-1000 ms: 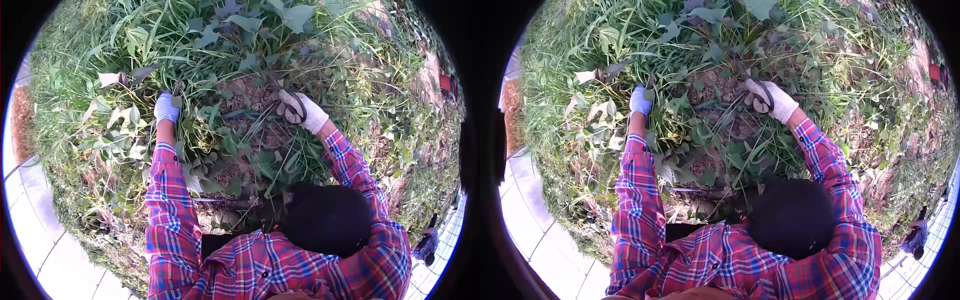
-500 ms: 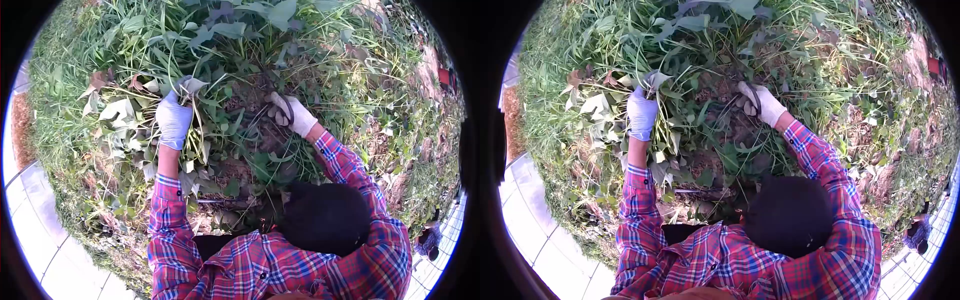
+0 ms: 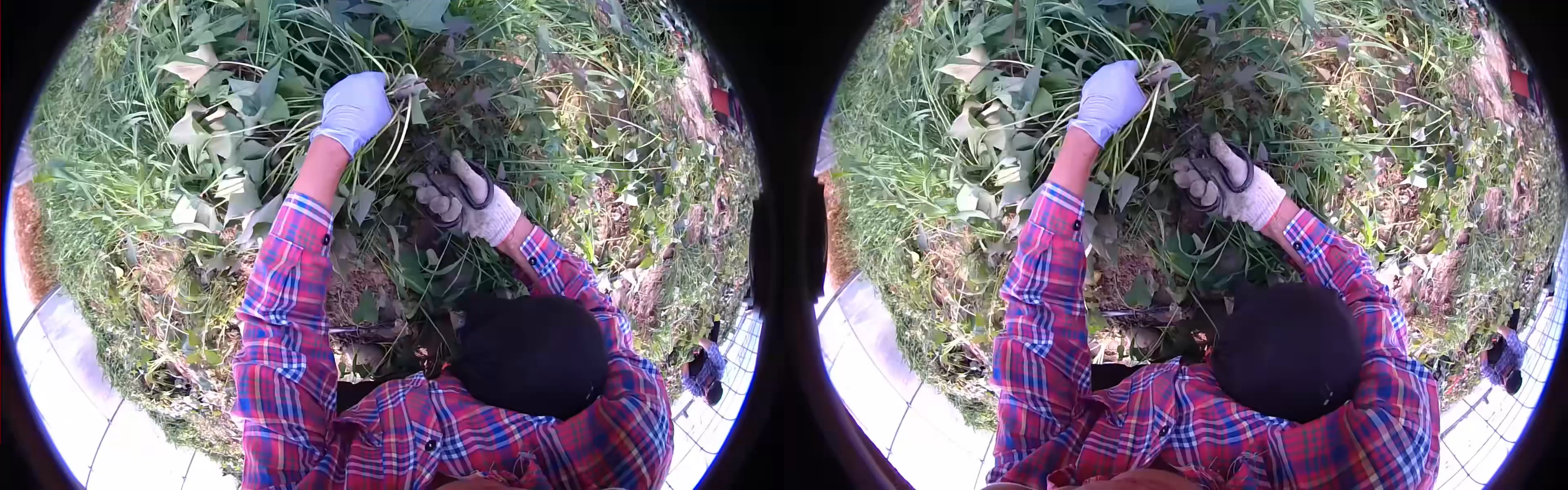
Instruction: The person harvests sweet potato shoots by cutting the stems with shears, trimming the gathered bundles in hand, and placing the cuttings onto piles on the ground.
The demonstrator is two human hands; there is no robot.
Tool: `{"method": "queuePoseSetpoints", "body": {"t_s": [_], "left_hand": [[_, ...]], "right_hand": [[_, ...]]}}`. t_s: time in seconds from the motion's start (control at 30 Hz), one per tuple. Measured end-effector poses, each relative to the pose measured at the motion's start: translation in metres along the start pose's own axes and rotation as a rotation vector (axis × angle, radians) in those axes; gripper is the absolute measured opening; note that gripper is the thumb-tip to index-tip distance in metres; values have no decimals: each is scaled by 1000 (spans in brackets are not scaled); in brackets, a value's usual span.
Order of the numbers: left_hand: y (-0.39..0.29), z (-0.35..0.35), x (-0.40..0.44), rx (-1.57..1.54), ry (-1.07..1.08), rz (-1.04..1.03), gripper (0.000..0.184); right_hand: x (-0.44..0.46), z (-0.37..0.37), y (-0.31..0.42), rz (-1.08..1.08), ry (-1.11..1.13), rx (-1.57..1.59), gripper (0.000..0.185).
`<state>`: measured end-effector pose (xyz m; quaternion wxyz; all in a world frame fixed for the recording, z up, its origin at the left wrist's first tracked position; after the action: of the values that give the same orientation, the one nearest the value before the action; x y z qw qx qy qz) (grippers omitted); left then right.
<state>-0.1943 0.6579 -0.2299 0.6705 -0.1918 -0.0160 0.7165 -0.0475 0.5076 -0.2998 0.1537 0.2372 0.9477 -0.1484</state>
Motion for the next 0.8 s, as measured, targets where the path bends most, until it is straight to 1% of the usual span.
{"method": "queuePoseSetpoints", "body": {"t_s": [0.03,0.07,0.17,0.2,0.27,0.33,0.37,0.4,0.47,0.5,0.53,0.57,0.6,0.67,0.77,0.8], "left_hand": [[-7,-10,9,24,36,-49,24],[-8,-27,16,64,163,-10,20],[-8,-68,30,178,281,-48,21],[-11,-69,31,174,281,-49,21],[-19,-73,29,278,272,-132,20],[-22,-77,30,315,246,-149,20],[-22,-77,30,322,220,-147,19],[-23,-74,30,329,196,-145,19],[-24,-69,27,324,185,-145,19],[-25,-66,23,348,190,-139,21],[-26,-64,17,370,197,-133,23],[-27,-60,14,373,186,-127,22],[-29,-56,10,376,184,-126,22],[-28,-49,3,331,238,-83,20],[-22,-53,-1,326,204,-73,19],[-21,-54,-2,324,189,-75,19]], "right_hand": [[1,-1,-1,0,-4,3,74],[2,-5,-2,11,-13,29,74],[1,-16,-6,28,-34,88,75],[0,-18,-8,28,-46,123,75],[1,-19,-10,30,-44,112,75],[2,-22,-9,44,-116,144,72],[6,-23,-4,83,-56,27,70],[7,-23,-3,87,-54,29,70],[10,-21,-2,105,-63,-70,70],[10,-22,-3,103,-60,-65,70],[9,-19,-2,120,-99,-137,70],[8,-17,-1,136,-138,-212,70],[7,-18,-1,135,-134,-212,70],[5,-12,2,171,-247,-367,70],[5,2,6,126,-172,-359,70],[3,0,6,130,-237,-388,69]]}}
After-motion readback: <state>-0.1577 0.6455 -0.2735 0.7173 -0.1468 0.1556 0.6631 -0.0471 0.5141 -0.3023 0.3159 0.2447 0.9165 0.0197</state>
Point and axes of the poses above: each hand's wrist, its own x-axis towards the middle knuckle, its own z-axis out of the back of the hand, y = z × x, the point moved 7 cm from there along x, towards the middle knuckle, and after that the axes turned 12 degrees about z, right-handed, at the moved point
